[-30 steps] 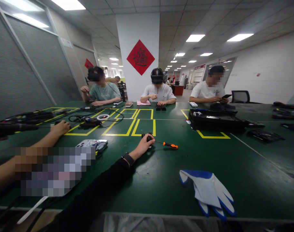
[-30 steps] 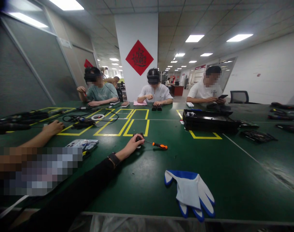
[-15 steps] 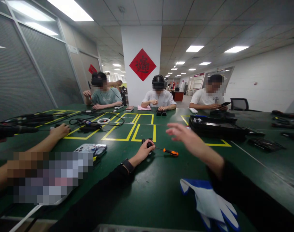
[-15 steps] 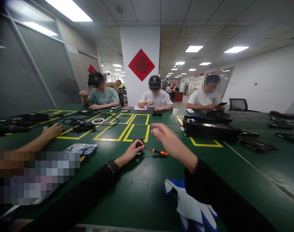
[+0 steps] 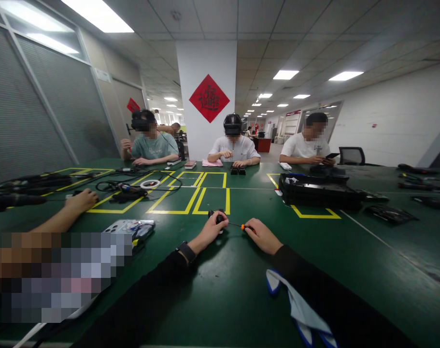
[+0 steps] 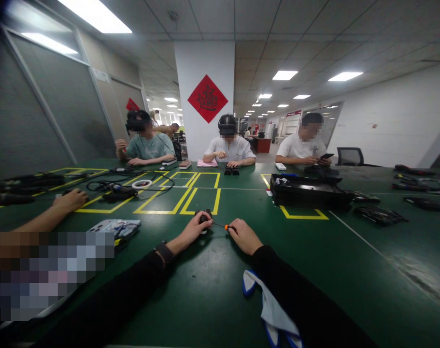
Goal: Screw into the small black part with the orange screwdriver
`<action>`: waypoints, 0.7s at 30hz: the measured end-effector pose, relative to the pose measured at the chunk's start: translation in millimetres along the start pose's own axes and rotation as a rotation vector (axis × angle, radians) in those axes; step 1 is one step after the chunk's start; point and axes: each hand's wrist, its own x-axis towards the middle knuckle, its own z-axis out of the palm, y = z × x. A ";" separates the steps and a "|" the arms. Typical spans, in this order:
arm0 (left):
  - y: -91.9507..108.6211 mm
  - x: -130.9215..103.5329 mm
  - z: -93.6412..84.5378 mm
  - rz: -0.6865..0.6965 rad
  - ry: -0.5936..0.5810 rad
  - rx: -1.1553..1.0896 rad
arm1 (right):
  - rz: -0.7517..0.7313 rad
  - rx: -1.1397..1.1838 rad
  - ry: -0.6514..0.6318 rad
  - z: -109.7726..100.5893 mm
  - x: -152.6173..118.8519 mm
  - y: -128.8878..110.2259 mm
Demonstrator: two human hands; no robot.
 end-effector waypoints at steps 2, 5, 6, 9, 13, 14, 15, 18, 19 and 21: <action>1.1 -0.4 0.1 0.004 0.000 0.008 | 0.022 0.029 0.016 0.0 -0.6 -0.1; 2.6 -1.0 0.3 0.022 0.005 0.047 | 0.045 0.093 0.027 0.5 -1.2 1.4; 2.8 -1.2 0.4 0.028 0.010 0.061 | 0.054 0.113 0.028 0.5 -1.4 1.9; 2.4 -1.4 0.1 0.027 0.010 0.081 | 0.075 0.158 0.020 0.4 -1.6 2.6; 0.1 -0.7 -1.3 0.046 -0.014 0.079 | 0.082 0.163 0.020 -0.1 0.3 1.4; -0.3 -0.6 -1.8 0.051 -0.019 0.079 | 0.081 0.152 0.025 -0.3 1.0 1.1; -0.5 -0.5 -2.1 0.055 -0.023 0.081 | 0.079 0.138 0.031 -0.5 1.6 0.9; -0.1 -0.7 -2.7 0.075 -0.035 0.086 | 0.067 0.114 0.038 -0.6 2.2 1.4; 0.1 -0.8 -2.6 0.080 -0.039 0.085 | 0.066 0.117 0.042 -0.3 1.8 1.9; 0.5 -0.9 -2.3 0.075 -0.047 0.075 | 0.071 0.144 0.044 0.4 0.7 3.1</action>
